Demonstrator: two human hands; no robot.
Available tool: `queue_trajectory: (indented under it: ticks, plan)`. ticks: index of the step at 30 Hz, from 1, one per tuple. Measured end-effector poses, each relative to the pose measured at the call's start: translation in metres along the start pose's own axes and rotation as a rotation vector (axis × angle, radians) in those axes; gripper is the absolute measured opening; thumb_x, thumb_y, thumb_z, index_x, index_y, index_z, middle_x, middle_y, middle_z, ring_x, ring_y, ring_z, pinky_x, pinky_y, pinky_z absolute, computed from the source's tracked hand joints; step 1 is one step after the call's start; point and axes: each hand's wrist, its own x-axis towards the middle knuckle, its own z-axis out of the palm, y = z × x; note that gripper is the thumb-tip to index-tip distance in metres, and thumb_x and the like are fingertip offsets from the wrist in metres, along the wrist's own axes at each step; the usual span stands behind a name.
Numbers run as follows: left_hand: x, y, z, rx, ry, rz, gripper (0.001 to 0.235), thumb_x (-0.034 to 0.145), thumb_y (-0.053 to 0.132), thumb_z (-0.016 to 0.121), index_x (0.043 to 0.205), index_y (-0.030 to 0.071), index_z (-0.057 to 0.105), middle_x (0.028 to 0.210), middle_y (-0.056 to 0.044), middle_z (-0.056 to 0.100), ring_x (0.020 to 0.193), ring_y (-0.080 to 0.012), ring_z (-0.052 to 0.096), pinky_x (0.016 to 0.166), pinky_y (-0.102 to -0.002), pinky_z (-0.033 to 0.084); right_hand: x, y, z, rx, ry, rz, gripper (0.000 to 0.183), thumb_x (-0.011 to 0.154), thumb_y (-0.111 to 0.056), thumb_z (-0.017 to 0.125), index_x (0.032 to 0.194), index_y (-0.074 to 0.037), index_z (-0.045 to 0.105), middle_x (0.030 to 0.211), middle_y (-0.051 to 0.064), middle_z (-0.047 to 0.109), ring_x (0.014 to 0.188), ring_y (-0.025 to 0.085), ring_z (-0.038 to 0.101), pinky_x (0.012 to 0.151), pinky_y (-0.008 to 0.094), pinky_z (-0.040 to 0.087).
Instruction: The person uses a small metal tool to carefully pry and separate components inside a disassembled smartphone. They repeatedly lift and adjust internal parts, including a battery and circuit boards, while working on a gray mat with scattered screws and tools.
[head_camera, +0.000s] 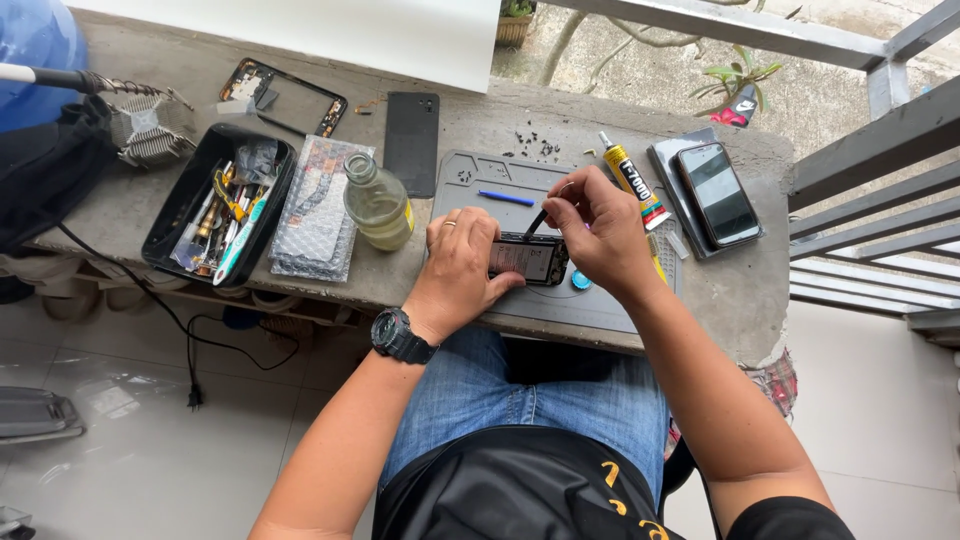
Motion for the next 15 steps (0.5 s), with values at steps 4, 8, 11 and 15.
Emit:
queue_trajectory:
  ticks: [4, 8, 11, 15]
  plan:
    - [-0.001, -0.003, 0.006, 0.003, 0.017, -0.002, 0.078, 0.070, 0.054, 0.104, 0.117, 0.015, 0.055, 0.117, -0.008, 0.057, 0.117, -0.0344, 0.063, 0.115, -0.050, 0.043, -0.006, -0.002, 0.000, 0.005, 0.003, 0.020, 0.007, 0.111, 0.003, 0.075, 0.115, -0.001, 0.078, 0.088, 0.016, 0.080, 0.082, 0.026, 0.081, 0.073, 0.035, 0.066]
    - [-0.002, -0.001, 0.005, 0.021, 0.034, 0.018, 0.079, 0.067, 0.054, 0.105, 0.117, 0.015, 0.056, 0.116, -0.008, 0.059, 0.115, -0.0347, 0.064, 0.110, -0.051, 0.045, -0.001, -0.003, -0.007, 0.001, 0.035, -0.038, 0.005, 0.113, 0.000, 0.079, 0.118, -0.001, 0.078, 0.088, 0.016, 0.079, 0.081, 0.023, 0.078, 0.073, 0.035, 0.065]
    - [0.003, -0.001, 0.003, 0.050, 0.057, 0.024, 0.082, 0.061, 0.052, 0.107, 0.116, 0.016, 0.058, 0.115, -0.009, 0.061, 0.113, -0.0354, 0.065, 0.106, -0.051, 0.046, 0.026, -0.045, -0.014, 0.032, 0.082, -0.150, 0.008, 0.114, 0.001, 0.081, 0.121, 0.002, 0.078, 0.093, 0.019, 0.079, 0.086, 0.029, 0.081, 0.077, 0.039, 0.067]
    - [0.002, 0.001, 0.006, 0.073, 0.078, 0.032, 0.081, 0.062, 0.059, 0.103, 0.116, 0.016, 0.059, 0.118, -0.009, 0.062, 0.116, -0.0336, 0.065, 0.107, -0.050, 0.046, 0.074, -0.105, 0.009, 0.113, 0.097, -0.324, 0.020, 0.115, 0.010, 0.082, 0.131, 0.007, 0.069, 0.102, 0.023, 0.079, 0.094, 0.030, 0.083, 0.088, 0.044, 0.071]
